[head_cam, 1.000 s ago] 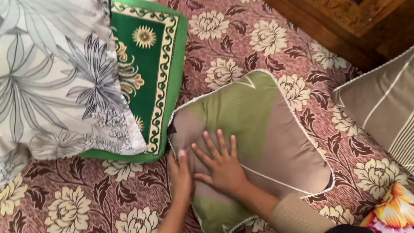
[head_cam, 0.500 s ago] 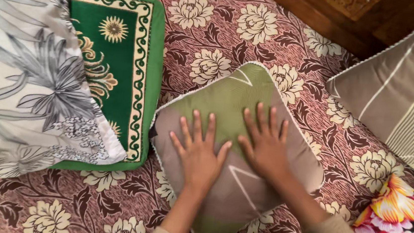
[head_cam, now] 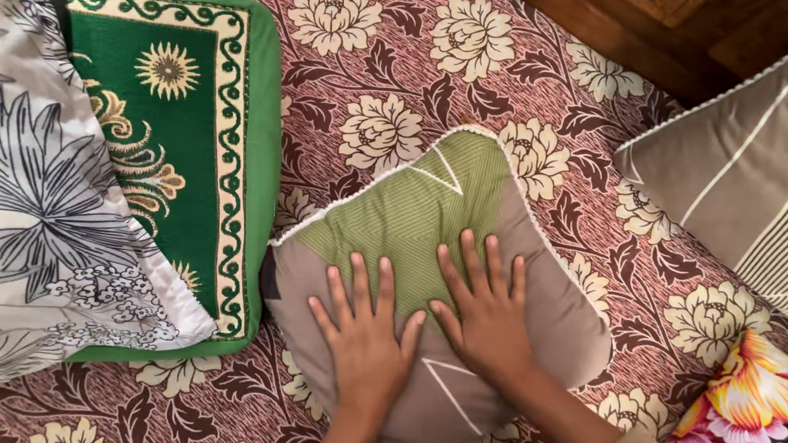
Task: The person arranges several decorative pillows on a bed. They pick up, flip, and place multiple pillows with different patterns, including a gray geometric pillow, a red floral pillow, and a green embroidered pillow, smoothing each one into position.
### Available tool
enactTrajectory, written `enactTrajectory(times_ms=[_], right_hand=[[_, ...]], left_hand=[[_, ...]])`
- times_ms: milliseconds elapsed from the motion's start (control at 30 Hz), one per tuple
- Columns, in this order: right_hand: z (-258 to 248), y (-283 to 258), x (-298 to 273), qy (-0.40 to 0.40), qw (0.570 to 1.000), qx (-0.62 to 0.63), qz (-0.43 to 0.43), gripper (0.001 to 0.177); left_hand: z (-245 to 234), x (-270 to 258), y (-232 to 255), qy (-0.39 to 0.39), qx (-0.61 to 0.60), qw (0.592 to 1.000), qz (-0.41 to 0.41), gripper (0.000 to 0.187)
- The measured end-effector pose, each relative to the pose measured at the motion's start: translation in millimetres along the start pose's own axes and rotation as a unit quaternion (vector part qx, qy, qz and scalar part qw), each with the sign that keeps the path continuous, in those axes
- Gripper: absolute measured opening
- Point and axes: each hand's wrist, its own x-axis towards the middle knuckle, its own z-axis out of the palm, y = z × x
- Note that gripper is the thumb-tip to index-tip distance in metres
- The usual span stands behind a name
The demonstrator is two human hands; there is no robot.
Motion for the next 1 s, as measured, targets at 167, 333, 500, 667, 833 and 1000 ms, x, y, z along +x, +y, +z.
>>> enactTrajectory(times_ms=[167, 333, 500, 667, 833, 1000], right_hand=[[21.2, 10.3, 24.4, -0.008, 0.998, -0.056, 0.019, 0.070], [34.6, 21.7, 18.4, 0.002, 0.999, -0.053, 0.007, 0.072], [-5.3, 63.0, -0.6, 0.048, 0.975, 0.209, 0.065, 0.063], [-32.7, 125.1, 1.5, -0.127, 0.852, 0.334, 0.383, 0.085], [-90.9, 101.8, 12.9, -0.096, 0.790, 0.492, 0.353, 0.063], [-193.5, 65.0, 26.2, 0.187, 0.832, 0.485, 0.195, 0.031]], left_hand=[[32.2, 22.0, -15.1, -0.003, 0.017, 1.000, -0.008, 0.078], [39.7, 13.9, -22.0, -0.003, 0.009, 1.000, 0.004, 0.078], [9.4, -34.6, -39.4, 0.135, -0.164, 0.976, -0.051, 0.060], [10.7, -69.9, -52.5, 0.114, -0.377, 0.868, -0.302, 0.074], [9.7, -59.2, -58.1, 0.040, -0.491, 0.825, -0.278, 0.080], [-21.1, -35.0, -47.0, -0.044, -0.520, 0.809, -0.271, 0.079]])
